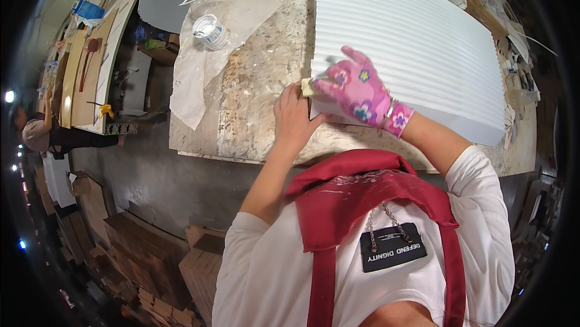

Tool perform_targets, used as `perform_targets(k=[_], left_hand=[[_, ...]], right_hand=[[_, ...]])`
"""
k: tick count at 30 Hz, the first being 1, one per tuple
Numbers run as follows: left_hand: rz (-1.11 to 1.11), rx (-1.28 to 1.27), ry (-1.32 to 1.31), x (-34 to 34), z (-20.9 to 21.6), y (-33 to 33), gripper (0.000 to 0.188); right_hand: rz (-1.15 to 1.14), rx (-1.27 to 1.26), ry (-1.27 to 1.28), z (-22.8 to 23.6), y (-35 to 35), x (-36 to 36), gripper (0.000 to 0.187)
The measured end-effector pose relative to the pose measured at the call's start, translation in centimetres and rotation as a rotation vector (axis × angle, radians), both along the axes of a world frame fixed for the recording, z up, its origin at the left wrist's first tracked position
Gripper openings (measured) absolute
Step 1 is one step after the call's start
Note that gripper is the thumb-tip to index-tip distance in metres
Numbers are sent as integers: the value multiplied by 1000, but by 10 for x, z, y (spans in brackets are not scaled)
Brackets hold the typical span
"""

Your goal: The person uses a sponge to wipe the surface of a large white foam sheet on a workbench. They then switch to a cloth to wipe the foam sheet again, cleaning the surface thoroughly.

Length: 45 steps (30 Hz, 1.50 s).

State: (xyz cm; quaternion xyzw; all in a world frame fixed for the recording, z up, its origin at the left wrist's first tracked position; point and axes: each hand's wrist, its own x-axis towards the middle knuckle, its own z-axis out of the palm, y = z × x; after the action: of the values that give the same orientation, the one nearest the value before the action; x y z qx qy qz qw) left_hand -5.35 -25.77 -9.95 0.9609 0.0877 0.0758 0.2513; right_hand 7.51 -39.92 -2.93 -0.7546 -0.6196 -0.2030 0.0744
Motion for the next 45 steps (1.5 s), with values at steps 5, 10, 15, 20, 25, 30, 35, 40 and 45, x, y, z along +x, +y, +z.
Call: perform_targets(k=[5, 10, 15, 20, 25, 30, 35, 40, 45], left_hand=[[13, -56, -61, -2, -6, 1, 82], [-6, -82, -71, -2, -3, 2, 85], [15, 25, -63, -2, -6, 1, 83], [-27, -105, -99, 1, 1, 5, 69], [64, -389, -179, 8, 11, 49, 35], [74, -341, -268, 52, 27, 91, 33], [-69, -61, -417, 159, 20, 119, 34], [-22, 166, -357, 226, -14, 138, 36], [53, 244, -268, 231, -40, 130, 39]], right_hand=[[-86, -48, 74, 20, 3, 13, 24], [-249, -169, 88, 12, 6, 29, 24], [-56, 84, 72, -3, 18, 0, 24], [-377, -90, 200, 19, 1, 38, 32], [-206, 68, 145, -6, -17, 2, 33], [-678, -115, 263, 5, -113, 44, 54], [-436, -17, 232, 6, -83, -3, 46], [-635, -16, 228, -15, -129, 37, 42], [-307, 115, 326, 11, -60, -2, 32]])
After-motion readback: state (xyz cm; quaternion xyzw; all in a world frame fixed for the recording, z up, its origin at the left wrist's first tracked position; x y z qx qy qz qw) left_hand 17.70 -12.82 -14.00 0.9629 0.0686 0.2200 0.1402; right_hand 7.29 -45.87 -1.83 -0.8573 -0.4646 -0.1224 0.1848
